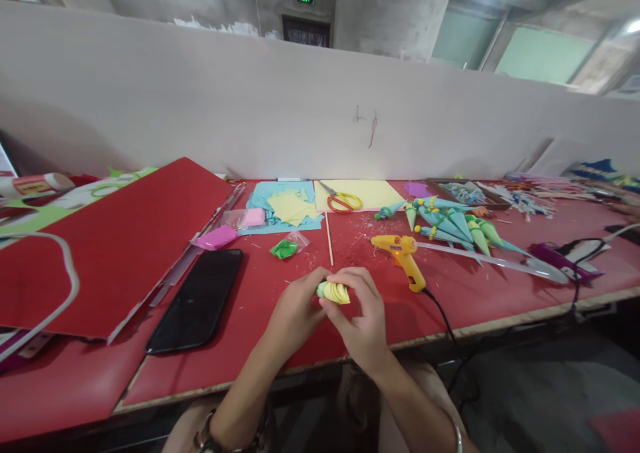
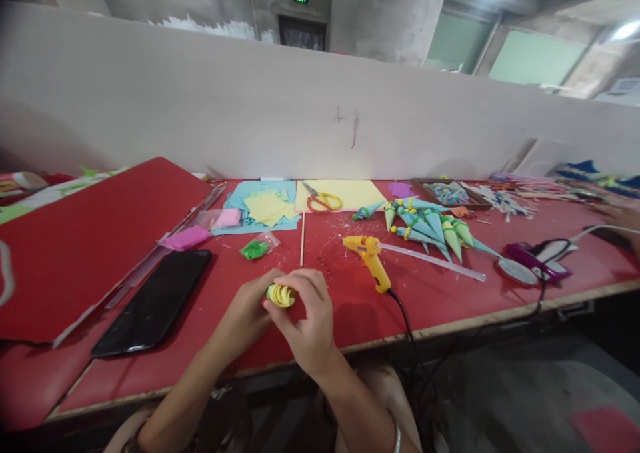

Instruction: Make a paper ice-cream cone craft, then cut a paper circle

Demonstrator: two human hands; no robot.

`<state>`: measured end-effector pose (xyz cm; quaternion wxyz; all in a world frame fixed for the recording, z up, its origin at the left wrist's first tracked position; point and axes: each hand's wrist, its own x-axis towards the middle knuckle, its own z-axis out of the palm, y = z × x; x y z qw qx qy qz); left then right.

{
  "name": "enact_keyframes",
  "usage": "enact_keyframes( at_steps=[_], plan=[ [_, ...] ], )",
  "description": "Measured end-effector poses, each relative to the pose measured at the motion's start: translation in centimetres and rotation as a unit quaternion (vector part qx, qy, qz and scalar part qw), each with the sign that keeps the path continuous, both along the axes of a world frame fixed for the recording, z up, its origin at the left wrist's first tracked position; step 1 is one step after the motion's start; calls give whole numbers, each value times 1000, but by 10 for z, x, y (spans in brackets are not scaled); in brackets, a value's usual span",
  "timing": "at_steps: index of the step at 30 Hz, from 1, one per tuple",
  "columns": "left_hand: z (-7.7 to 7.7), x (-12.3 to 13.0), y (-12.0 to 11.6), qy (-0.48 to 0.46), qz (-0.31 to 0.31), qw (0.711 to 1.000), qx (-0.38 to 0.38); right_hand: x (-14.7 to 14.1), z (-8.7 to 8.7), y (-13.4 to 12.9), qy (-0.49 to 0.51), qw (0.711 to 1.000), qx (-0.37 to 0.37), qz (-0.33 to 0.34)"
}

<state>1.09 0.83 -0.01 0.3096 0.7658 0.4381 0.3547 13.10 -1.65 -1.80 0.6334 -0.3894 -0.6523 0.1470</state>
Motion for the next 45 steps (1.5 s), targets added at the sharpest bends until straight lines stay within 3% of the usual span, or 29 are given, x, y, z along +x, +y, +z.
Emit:
enact_keyframes(
  at_steps=[3, 11, 16, 19, 22, 24, 29, 35, 40, 45],
  plan=[
    [0, 0, 0, -33, -17, 999, -12, 0, 0, -1, 7, 1000, -7, 15],
    [0, -1, -5, -98, -160, 979, -83, 1, 3, -1, 2, 989, -45, 144],
    [6, -1, -8, -91, -155, 980, -85, 0, 5, -3, 20, 987, -48, 153],
    [11, -1, -10, -123, -161, 970, -135, 3, 5, -3, 15, 983, -50, 177],
    [14, -3, -11, -128, -186, 958, -175, 5, 7, -3, 19, 973, -65, 220],
    [14, -4, -10, -110, -214, 957, -162, 5, 8, -3, 28, 967, -78, 240],
    [6, -4, -7, -84, -198, 971, -109, 3, 7, -2, 70, 974, -89, 196],
    [-5, -3, 3, 19, -69, 997, 10, 1, -1, 1, 91, 987, -76, 105],
    [-8, -4, 6, -1, -159, 987, -36, 1, -5, -1, 71, 991, -62, 96],
    [-7, -4, 4, -26, -146, 988, -51, 1, -2, -1, -19, 994, -16, 103]
  ],
)
